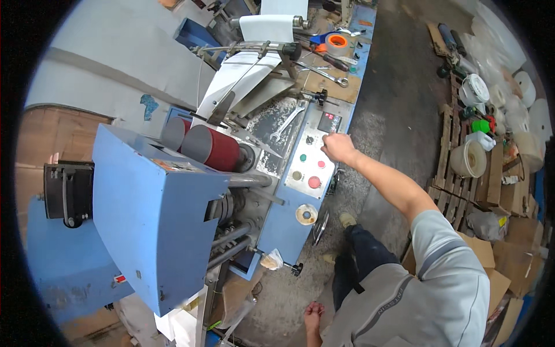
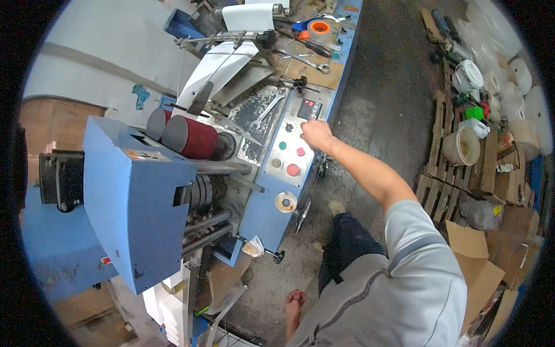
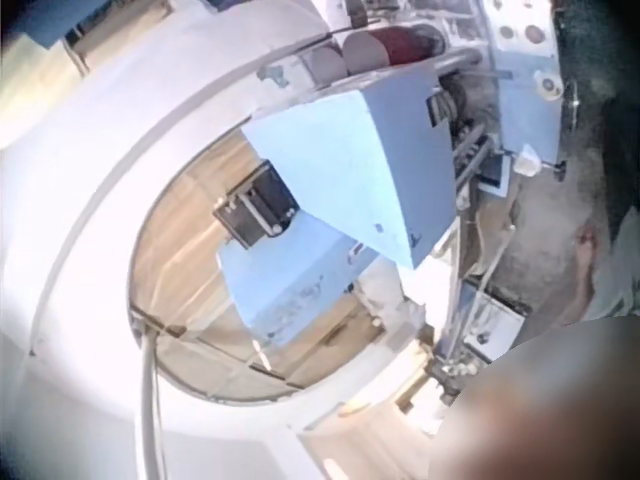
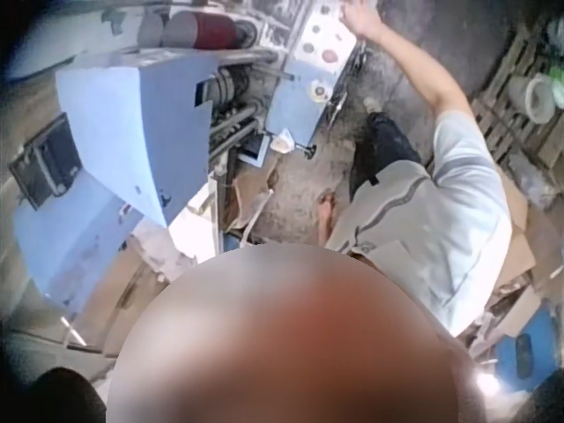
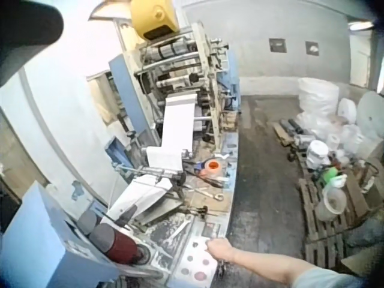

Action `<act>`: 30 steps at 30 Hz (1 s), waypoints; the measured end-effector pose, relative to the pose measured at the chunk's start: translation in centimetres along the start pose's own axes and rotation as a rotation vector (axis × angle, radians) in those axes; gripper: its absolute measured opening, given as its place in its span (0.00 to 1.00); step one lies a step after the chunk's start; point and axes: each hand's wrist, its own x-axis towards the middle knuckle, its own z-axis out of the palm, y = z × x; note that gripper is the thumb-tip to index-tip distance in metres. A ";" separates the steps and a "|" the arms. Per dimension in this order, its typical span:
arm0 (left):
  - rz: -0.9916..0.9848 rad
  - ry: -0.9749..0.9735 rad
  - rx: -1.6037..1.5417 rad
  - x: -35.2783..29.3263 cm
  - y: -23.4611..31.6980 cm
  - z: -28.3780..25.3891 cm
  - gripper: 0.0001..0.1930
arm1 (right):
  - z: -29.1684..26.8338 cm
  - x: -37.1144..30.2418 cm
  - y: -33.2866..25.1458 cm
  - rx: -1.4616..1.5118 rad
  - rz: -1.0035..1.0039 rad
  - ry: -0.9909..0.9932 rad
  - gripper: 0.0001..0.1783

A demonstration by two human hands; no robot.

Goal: Packaging stacks of paper using a conveyor belt and machine.

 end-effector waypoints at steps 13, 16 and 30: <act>-0.017 -0.067 0.071 -0.2 -5.1 -3.0 0.06 | 1.6 -1.0 0.5 -0.053 -0.178 0.087 0.06; -0.007 -0.075 0.080 0.3 -5.8 -3.5 0.06 | 0.9 -1.0 0.5 -0.079 -0.202 0.027 0.06; 0.113 -0.152 0.153 1.4 -12.4 -11.0 0.13 | 6.1 -9.5 -4.8 -0.033 -0.304 0.106 0.24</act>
